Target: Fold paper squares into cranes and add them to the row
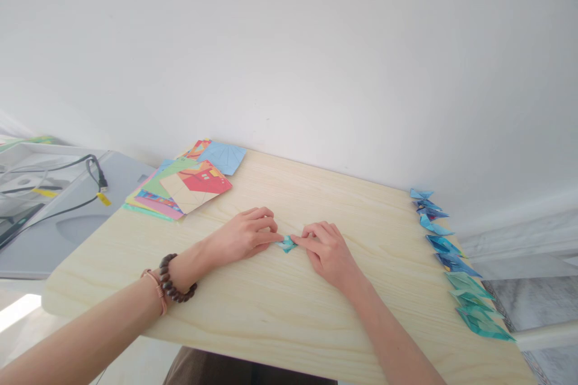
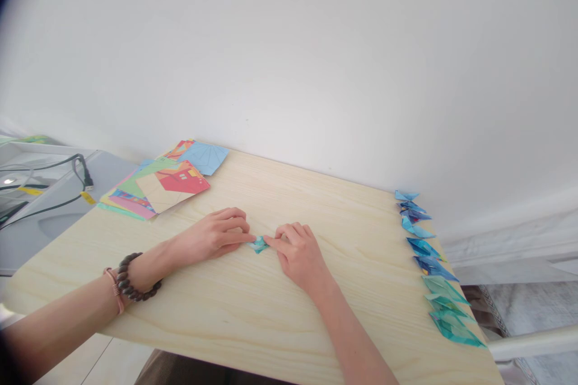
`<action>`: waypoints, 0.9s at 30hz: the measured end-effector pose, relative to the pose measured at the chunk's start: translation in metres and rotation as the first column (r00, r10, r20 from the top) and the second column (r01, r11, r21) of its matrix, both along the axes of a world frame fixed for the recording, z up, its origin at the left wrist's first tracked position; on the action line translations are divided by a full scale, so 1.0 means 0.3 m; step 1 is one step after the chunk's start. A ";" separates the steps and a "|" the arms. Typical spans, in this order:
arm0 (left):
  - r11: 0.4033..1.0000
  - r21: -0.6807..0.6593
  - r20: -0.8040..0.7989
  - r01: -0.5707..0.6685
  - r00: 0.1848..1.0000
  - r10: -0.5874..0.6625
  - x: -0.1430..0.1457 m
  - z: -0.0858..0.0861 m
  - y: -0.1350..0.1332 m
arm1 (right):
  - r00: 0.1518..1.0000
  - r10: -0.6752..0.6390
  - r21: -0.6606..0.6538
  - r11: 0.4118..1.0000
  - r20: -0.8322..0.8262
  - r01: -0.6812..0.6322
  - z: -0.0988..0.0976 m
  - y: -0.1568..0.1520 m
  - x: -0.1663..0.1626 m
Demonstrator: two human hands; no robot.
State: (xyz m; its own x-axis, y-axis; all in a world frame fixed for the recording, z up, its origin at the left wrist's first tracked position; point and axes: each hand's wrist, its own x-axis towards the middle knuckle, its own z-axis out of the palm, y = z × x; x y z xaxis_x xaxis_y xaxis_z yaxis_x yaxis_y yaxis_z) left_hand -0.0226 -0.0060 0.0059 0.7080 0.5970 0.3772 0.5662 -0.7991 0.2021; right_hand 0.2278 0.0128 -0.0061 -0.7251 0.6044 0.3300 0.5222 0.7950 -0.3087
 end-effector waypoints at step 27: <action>0.997 -0.076 0.018 -0.033 0.999 0.035 -0.004 0.005 -0.004 | 0.998 -0.002 -0.032 0.999 -0.055 0.000 0.002 -0.002 -0.007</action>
